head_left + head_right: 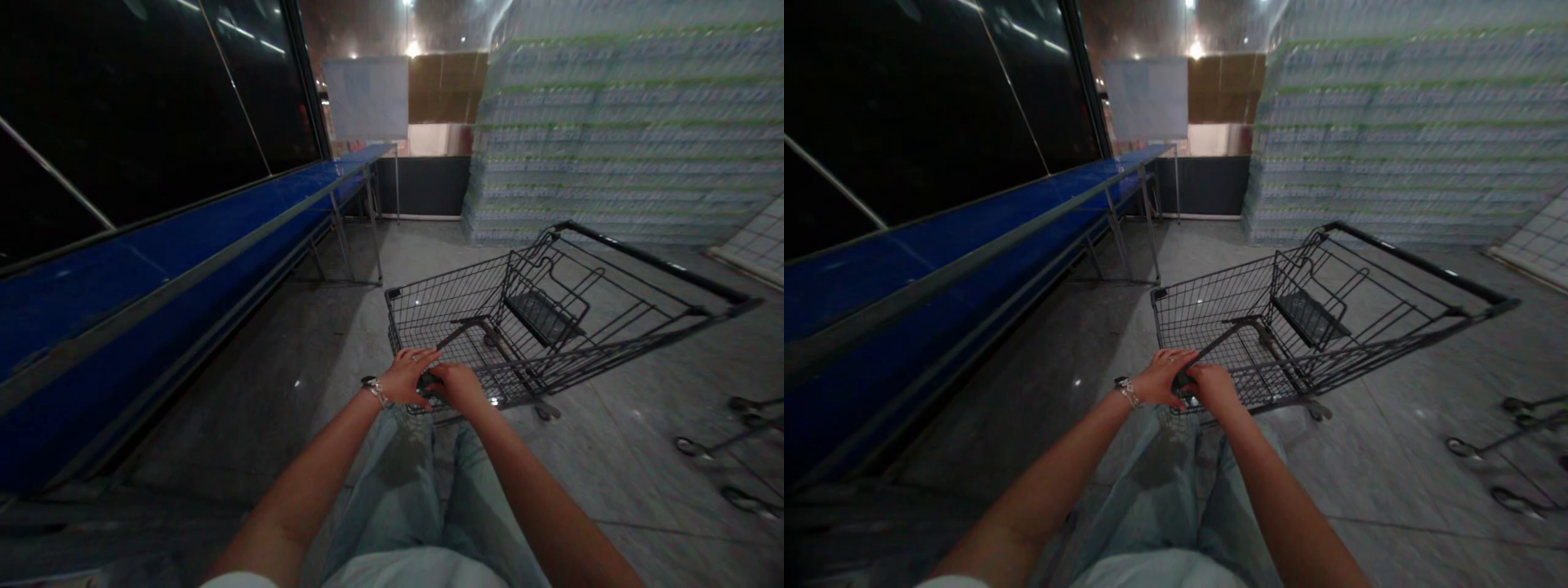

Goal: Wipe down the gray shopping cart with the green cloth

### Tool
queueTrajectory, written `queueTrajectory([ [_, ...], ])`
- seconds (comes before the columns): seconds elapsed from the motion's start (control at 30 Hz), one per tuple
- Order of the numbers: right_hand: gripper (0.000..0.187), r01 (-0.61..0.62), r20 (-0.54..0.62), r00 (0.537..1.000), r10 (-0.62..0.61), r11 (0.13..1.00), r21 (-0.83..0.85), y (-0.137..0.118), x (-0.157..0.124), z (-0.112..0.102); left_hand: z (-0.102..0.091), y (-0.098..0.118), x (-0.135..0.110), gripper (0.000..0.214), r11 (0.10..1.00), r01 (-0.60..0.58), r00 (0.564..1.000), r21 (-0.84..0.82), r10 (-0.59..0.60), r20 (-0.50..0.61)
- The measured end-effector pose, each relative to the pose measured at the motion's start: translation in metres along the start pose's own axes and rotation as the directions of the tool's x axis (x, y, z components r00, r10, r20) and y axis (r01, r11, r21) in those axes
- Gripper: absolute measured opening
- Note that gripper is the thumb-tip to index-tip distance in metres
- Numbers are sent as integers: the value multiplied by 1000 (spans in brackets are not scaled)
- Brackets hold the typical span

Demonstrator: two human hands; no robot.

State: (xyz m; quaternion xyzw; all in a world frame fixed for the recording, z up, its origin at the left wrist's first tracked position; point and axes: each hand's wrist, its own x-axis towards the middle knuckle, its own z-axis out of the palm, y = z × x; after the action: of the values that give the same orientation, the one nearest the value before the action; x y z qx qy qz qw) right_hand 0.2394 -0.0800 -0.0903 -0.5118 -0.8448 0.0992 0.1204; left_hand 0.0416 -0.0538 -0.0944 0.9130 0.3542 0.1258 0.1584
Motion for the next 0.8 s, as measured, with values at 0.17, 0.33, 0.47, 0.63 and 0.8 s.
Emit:
queueTrajectory([
  [0.17, 15, 11, 6, 1000, -11, 1000, -6, -3, 3, -3, 5, -3, 1, 116, 999, 31, 1000, 30, -31, -5],
  [0.33, 24, 36, 0, 999, -36, 999, 2, 16, -1, 0, 3, -2, 2, 102, 990, 68, 997, 125, -72, 34],
  [0.47, 26, 36, 15, 999, -35, 999, -20, 43, -9, -9, 2, -3, 1, 91, 989, 43, 998, 140, -49, 37],
  [0.63, 28, -54, 4, 998, 55, 991, -126, 102, -31, -35, 0, -2, 0, 81, 994, 33, 999, 104, -36, 26],
  [0.8, 33, -127, -50, 992, 119, 968, -217, 197, -68, -66, 2, -3, 0, 78, 994, 46, 999, 97, -49, 25],
])
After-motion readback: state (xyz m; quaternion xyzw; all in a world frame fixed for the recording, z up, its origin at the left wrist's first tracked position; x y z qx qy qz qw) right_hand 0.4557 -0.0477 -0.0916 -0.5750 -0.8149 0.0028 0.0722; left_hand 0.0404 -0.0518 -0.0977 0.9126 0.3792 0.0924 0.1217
